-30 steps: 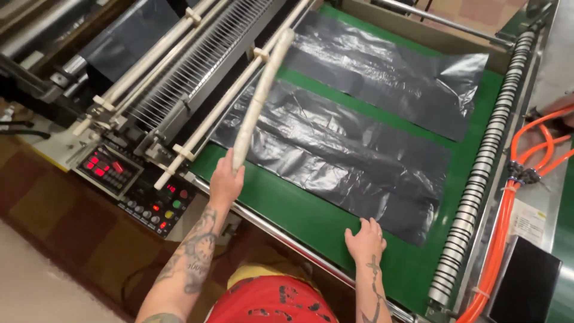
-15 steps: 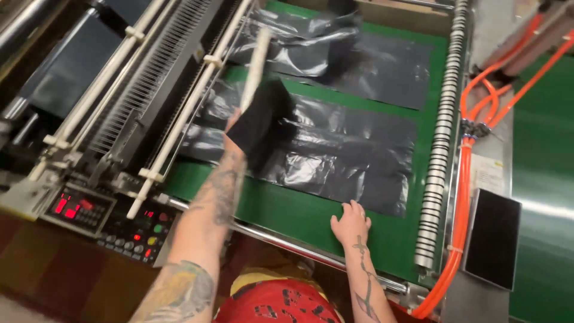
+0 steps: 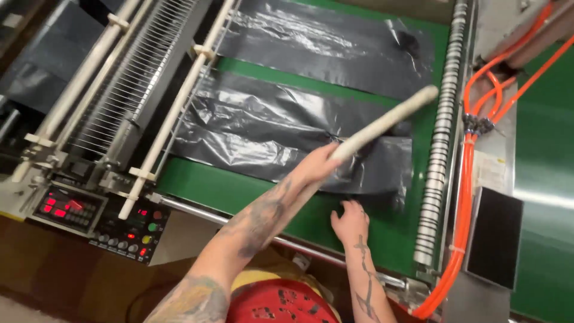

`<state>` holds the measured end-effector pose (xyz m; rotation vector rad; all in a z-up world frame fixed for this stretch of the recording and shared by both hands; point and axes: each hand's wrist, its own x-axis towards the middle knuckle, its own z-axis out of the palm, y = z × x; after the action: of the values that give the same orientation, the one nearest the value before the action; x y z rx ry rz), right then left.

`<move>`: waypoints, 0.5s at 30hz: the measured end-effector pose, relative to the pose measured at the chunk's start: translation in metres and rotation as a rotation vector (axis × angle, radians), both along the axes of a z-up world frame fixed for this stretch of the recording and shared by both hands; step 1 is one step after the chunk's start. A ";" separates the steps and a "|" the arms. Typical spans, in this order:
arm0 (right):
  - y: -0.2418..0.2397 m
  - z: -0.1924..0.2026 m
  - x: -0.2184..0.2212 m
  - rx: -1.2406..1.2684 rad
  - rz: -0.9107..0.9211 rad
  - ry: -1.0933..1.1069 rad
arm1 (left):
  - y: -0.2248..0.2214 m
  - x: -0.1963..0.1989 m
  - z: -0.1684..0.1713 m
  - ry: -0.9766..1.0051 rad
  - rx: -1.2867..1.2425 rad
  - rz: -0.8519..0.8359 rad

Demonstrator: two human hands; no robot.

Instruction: The person uses a cylindrical roller to press and smooth black plastic-wrapped sheets on a green conveyor belt. They repeatedly roll over the same areas and adjust the sheets with their hands.

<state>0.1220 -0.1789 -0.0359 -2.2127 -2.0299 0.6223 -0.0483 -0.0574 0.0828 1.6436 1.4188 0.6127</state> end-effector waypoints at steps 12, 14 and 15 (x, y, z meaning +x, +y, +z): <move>-0.005 0.016 -0.020 0.432 -0.057 0.117 | -0.184 -0.204 -0.043 0.673 0.428 0.121; -0.005 0.022 -0.020 0.388 -0.061 0.095 | -0.187 -0.219 -0.050 0.688 0.442 0.216; -0.005 0.025 -0.021 0.420 -0.059 0.176 | -0.184 -0.225 -0.053 0.665 0.383 0.297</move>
<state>0.1014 -0.1840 -0.0109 -1.8946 -1.8021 0.3314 -0.2734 -0.2413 0.0300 2.0707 2.1565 0.5474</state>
